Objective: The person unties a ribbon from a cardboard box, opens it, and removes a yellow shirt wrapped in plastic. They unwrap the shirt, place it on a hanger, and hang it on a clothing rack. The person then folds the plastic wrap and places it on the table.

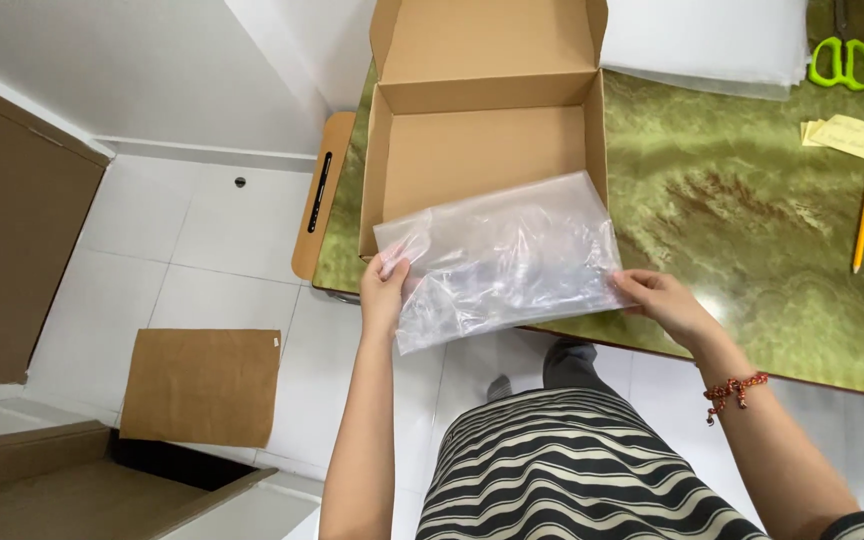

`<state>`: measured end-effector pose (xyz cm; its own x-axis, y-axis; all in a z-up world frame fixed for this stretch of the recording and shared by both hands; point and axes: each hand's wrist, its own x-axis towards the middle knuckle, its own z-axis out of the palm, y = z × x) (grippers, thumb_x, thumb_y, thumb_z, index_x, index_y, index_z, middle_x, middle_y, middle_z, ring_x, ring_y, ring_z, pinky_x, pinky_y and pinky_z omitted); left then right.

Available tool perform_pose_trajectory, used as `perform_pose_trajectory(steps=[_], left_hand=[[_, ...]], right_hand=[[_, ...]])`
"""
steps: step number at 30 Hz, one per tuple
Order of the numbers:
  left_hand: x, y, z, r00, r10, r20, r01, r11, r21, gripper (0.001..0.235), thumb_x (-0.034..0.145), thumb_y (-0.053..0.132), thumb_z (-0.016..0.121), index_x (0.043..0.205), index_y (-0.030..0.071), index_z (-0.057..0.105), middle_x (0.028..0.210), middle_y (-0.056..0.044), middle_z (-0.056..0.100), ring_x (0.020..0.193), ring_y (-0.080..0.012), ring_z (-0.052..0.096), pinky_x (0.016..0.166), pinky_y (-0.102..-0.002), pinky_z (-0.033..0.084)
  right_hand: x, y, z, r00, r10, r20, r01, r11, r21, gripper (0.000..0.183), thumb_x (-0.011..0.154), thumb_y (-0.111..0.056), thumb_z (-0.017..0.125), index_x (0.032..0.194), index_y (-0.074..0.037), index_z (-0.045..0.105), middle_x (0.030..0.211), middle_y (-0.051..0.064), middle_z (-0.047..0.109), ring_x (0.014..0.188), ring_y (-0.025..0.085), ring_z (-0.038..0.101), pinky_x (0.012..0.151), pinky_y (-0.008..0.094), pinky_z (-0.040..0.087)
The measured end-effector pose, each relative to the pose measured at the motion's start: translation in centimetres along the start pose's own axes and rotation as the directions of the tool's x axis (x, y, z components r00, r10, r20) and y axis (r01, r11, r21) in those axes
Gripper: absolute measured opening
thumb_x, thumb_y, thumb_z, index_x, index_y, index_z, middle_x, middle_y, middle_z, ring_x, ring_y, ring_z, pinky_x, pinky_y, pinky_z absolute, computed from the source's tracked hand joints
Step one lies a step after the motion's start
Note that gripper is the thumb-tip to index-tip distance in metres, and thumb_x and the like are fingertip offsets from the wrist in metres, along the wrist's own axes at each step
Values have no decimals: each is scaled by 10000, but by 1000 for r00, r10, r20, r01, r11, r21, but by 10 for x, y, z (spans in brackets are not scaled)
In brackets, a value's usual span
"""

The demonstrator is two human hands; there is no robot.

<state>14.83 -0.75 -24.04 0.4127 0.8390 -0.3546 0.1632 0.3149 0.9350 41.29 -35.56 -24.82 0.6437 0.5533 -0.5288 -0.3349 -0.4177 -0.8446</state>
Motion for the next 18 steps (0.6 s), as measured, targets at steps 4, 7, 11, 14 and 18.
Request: perform_pose_trajectory(steps=[4, 7, 11, 14, 18], left_hand=[[-18, 15, 1, 1000, -9, 29, 11, 999, -43, 472, 942, 125, 791, 1401, 128, 678, 1178, -136, 768, 992, -188, 748, 917, -376, 650], [-24, 7, -15, 995, 20, 97, -19, 1000, -15, 608, 924, 149, 838, 1484, 123, 604, 1325, -178, 731, 1128, -244, 730, 1005, -437, 621], [-27, -31, -38, 993, -19, 116, 11, 998, 68, 997, 924, 226, 864, 1701, 205, 240, 1086, -142, 728, 855, -154, 698, 708, -239, 633], [-42, -48, -40, 993, -72, 88, 72, 997, 7, 959, 916, 226, 868, 1659, 181, 265, 1215, -172, 734, 952, -201, 741, 773, -308, 665], [-42, -72, -41, 979, -179, 102, 166, 979, 120, 785, 915, 368, 873, 1527, 64, 489, 1091, -158, 767, 881, -200, 761, 687, -312, 685]], right_hand=[[9, 24, 12, 1000, -11, 2, 11, 998, 69, 460, 1002, -255, 792, 1274, 106, 704, 1045, 207, 733, 904, 300, 728, 885, 461, 606], [22, 42, 13, 1000, -6, -22, 9, 991, 134, 384, 1035, -249, 757, 1180, 95, 669, 910, 221, 739, 701, 330, 780, 614, 364, 653], [23, 44, 18, 997, -20, -69, 31, 987, 160, 332, 1039, -237, 758, 1154, 63, 675, 878, 190, 733, 647, 302, 776, 527, 295, 639], [25, 48, 19, 995, -27, -101, 43, 985, 167, 336, 1044, -234, 764, 1161, 69, 682, 879, 207, 746, 662, 293, 779, 550, 289, 653], [23, 49, 22, 987, -67, -146, 89, 985, 148, 338, 1046, -225, 762, 1169, 77, 673, 790, 168, 715, 578, 230, 744, 500, 257, 619]])
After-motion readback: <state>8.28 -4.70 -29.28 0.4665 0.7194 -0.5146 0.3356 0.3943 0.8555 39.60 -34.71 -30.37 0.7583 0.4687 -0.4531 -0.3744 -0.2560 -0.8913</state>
